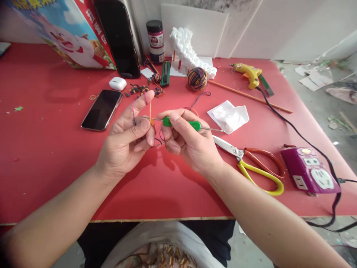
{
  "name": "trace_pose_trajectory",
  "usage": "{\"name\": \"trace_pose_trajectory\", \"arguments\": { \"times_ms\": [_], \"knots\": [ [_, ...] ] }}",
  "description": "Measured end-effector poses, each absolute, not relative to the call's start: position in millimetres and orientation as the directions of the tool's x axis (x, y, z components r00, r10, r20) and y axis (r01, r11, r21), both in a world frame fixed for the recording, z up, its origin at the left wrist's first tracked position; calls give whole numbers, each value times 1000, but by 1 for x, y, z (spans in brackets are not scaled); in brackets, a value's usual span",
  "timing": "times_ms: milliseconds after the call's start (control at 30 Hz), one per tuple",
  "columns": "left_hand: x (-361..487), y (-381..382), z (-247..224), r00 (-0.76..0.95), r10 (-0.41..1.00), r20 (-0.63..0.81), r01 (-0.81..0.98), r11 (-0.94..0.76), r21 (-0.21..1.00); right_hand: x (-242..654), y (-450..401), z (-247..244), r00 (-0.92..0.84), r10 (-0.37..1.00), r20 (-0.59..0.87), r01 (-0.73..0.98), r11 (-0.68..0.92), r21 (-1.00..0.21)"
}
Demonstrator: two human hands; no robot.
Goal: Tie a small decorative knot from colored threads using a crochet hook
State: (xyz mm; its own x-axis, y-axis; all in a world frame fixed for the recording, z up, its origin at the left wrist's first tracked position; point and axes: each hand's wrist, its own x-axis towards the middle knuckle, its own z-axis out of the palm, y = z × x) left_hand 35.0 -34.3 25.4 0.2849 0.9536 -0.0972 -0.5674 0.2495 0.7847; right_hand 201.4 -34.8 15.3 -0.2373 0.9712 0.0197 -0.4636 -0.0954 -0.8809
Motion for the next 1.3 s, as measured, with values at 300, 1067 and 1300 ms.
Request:
{"name": "trace_pose_trajectory", "arguments": {
  "times_ms": [300, 1067, 1300],
  "knots": [
    [43, -38, 28, 120, 988, -100, -609, 153, 778, 189, -60, 9, -32, 971, 236, -146, 229, -962],
    [45, -45, 21, 172, 977, -124, -602, 203, 772, 190, -58, 1, -103, 847, 521, 298, 526, -797],
    [50, -49, 31, 106, 989, -105, -603, 148, 784, 185, -62, 1, -164, 766, 621, 476, 613, -630]
  ]
}}
